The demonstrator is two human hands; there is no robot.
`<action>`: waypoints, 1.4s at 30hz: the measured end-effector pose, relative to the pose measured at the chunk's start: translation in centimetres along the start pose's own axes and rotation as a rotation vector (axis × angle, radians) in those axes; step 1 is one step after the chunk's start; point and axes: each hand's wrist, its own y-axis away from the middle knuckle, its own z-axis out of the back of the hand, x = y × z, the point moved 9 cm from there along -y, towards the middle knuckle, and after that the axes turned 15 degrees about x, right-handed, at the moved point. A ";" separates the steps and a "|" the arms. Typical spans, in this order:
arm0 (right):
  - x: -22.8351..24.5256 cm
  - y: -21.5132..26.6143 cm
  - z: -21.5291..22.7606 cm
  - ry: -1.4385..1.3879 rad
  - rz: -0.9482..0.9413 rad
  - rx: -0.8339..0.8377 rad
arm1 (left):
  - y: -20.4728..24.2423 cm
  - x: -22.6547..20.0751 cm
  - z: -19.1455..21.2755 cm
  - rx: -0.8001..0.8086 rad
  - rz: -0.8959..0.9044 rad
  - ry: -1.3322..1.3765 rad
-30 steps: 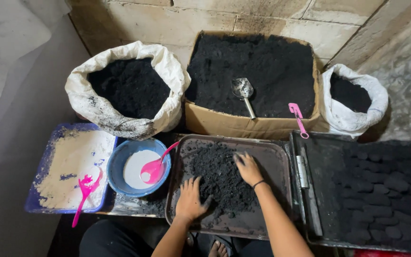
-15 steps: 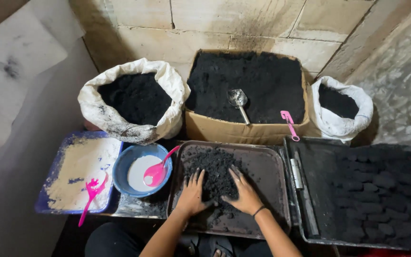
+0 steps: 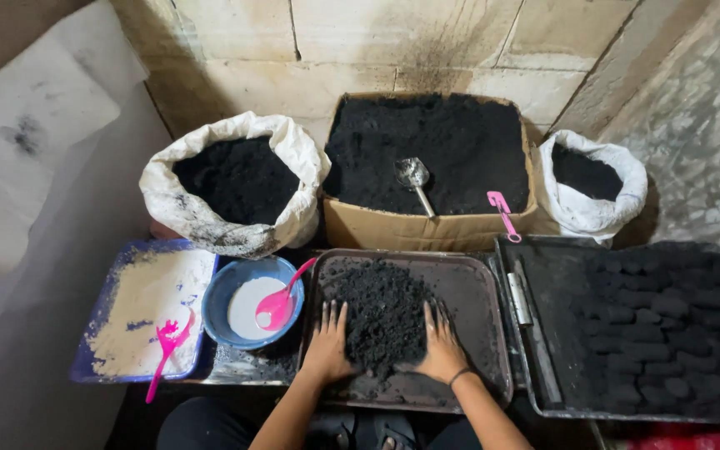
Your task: The person mixes a dark granular substance on a metal tray using both hands. They repeatedly gather, squeeze, and break apart the material to ensure it is evenly combined. The workspace includes large sacks of the same material and a bowl of liquid nearby.
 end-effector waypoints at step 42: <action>-1.5 -4.4 -0.7 -0.057 0.062 -0.332 | -2.7 -2.1 -0.7 -0.194 -0.013 0.291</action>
